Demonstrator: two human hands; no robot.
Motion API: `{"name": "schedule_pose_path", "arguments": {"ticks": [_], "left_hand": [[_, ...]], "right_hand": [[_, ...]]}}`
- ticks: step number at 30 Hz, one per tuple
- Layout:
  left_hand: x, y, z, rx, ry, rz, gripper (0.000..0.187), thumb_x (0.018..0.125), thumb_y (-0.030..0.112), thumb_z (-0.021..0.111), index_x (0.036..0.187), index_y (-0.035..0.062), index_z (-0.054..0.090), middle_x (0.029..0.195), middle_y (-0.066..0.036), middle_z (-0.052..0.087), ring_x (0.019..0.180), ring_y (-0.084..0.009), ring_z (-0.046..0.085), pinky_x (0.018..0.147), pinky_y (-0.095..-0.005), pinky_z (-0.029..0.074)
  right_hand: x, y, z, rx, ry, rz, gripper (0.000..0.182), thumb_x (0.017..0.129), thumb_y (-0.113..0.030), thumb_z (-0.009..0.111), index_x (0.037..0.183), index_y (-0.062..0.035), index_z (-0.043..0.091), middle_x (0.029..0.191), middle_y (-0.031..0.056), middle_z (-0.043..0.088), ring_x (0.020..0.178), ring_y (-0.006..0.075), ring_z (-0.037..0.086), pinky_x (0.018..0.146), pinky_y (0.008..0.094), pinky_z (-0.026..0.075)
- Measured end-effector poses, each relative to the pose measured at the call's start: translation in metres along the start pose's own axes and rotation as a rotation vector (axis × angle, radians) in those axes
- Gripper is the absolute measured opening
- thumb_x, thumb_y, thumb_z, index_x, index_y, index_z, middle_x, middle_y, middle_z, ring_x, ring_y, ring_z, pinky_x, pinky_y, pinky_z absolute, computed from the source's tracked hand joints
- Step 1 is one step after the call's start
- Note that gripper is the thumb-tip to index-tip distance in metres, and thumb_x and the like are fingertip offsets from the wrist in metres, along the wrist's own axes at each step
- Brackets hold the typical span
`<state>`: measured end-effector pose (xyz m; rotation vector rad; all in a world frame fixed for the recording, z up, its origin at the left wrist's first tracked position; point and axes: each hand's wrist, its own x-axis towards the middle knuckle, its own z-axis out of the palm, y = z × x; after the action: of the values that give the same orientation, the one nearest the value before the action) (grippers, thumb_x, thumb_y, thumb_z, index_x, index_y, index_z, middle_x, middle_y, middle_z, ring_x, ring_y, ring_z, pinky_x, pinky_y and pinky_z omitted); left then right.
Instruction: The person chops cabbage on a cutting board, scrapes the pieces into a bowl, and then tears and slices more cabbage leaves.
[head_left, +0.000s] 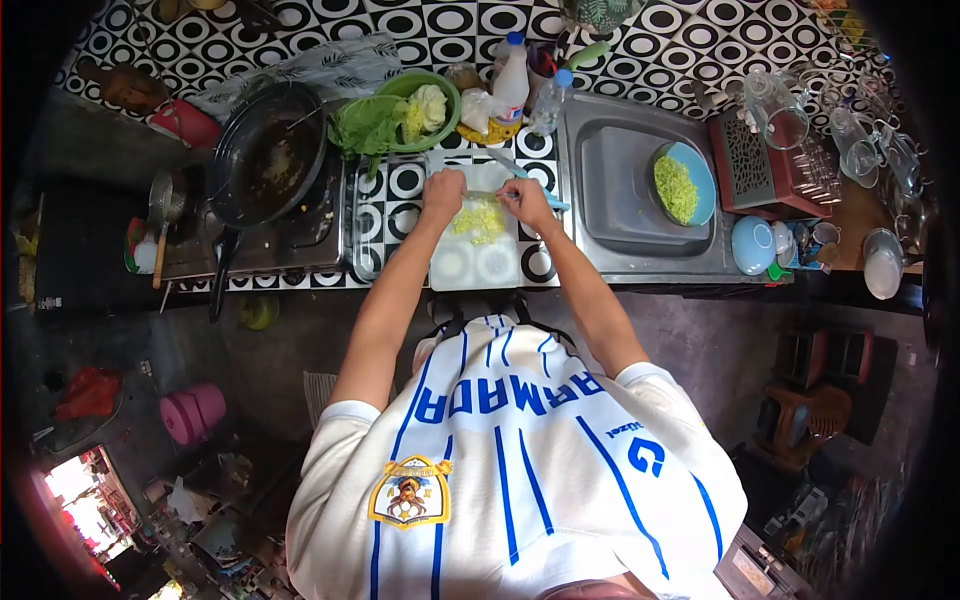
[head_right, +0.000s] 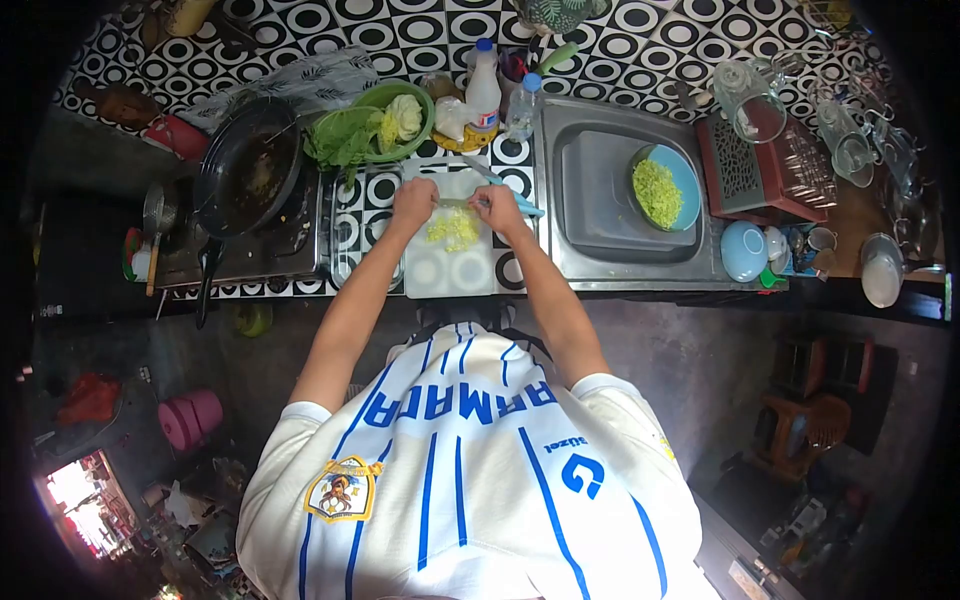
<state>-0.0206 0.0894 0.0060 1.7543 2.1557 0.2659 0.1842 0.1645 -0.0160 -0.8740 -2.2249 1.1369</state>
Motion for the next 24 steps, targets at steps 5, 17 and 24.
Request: {"name": "schedule_pose_path", "arguments": {"ticks": [5,17,24], "left_hand": [[-0.017,0.005,0.005,0.085,0.13,0.029,0.013,0.079,0.001,0.065,0.087,0.0077,0.071,0.095,-0.018,0.07,0.093,-0.036,0.069,0.079,-0.0453,0.057],[-0.021,0.013,0.003,0.226,-0.033,-0.087,0.013,0.08,0.001,0.066,0.09,0.0048,0.073,0.098,-0.018,0.071,0.096,-0.0338,0.07,0.079,-0.0412,0.059],[-0.026,0.02,-0.004,0.248,-0.018,-0.028,0.013,0.08,0.002,0.066,0.09,0.006,0.074,0.098,-0.017,0.071,0.096,-0.0331,0.07,0.079,-0.0407,0.059]], "right_hand": [[-0.001,0.003,-0.007,0.084,-0.041,-0.098,0.009,0.076,-0.001,0.07,0.085,0.0007,0.071,0.08,0.014,0.072,0.072,0.0257,0.069,0.067,0.0327,0.053],[-0.018,-0.017,0.012,-0.116,-0.074,-0.025,0.007,0.073,-0.002,0.069,0.08,-0.0011,0.069,0.073,0.0167,0.068,0.07,0.0327,0.067,0.064,0.0377,0.052],[-0.025,-0.01,0.006,0.046,-0.069,-0.044,0.012,0.076,-0.003,0.072,0.087,0.0008,0.071,0.073,0.0158,0.067,0.064,0.0246,0.065,0.061,0.0342,0.049]]}}
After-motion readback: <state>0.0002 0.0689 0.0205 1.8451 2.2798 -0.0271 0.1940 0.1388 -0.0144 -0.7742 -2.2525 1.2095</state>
